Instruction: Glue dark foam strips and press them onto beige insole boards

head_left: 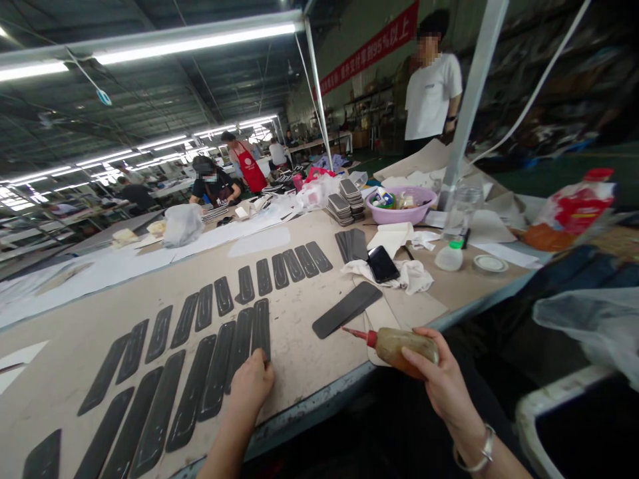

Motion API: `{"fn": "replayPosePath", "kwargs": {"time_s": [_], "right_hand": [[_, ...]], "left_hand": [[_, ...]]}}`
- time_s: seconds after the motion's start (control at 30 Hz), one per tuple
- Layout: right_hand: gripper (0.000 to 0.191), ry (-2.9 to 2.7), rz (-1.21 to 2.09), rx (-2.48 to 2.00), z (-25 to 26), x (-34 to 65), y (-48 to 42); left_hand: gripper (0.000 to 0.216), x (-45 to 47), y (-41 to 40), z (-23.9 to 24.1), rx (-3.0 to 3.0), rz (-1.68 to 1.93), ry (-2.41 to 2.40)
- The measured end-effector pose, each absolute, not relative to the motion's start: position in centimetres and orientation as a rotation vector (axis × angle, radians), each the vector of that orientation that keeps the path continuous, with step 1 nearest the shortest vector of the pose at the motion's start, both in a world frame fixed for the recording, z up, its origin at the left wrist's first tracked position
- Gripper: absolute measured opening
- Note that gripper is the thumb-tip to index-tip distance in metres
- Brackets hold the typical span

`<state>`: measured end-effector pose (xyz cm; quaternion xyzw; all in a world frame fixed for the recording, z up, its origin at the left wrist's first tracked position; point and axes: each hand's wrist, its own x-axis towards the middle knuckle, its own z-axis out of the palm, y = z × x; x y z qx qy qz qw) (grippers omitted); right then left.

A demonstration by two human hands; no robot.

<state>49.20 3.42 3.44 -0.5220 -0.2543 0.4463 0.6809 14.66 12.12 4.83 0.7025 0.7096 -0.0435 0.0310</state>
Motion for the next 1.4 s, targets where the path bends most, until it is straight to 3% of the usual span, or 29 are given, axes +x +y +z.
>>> {"fn": "replayPosePath", "kwargs": {"time_s": [0.3,0.47,0.6,0.93,1.1,1.4], "right_hand": [[0.05,-0.546,1.015,-1.115,3.6,49.5,3.4],[0.048,-0.556,1.009,-1.107,3.5,49.5,3.6],[0.05,-0.537,0.995,-1.118,3.4,49.5,3.7],[0.047,-0.524,0.999,-1.081,3.8,49.5,3.6],[0.048,-0.531,1.001,-1.093,3.9,49.5,3.7],[0.047,-0.744,0.975,-1.223,3.9,47.9,3.3]], "left_hand": [[0.031,13.3,12.2,4.0,2.269,-0.052,2.104],[0.032,14.6,12.0,4.8,2.394,0.367,2.144],[0.03,18.8,13.4,4.1,2.505,0.593,1.718],[0.024,25.4,17.2,1.9,2.588,0.422,1.359],[0.029,24.2,16.6,2.8,2.614,0.465,1.383],[0.016,17.0,8.9,2.7,2.938,0.507,1.301]]}}
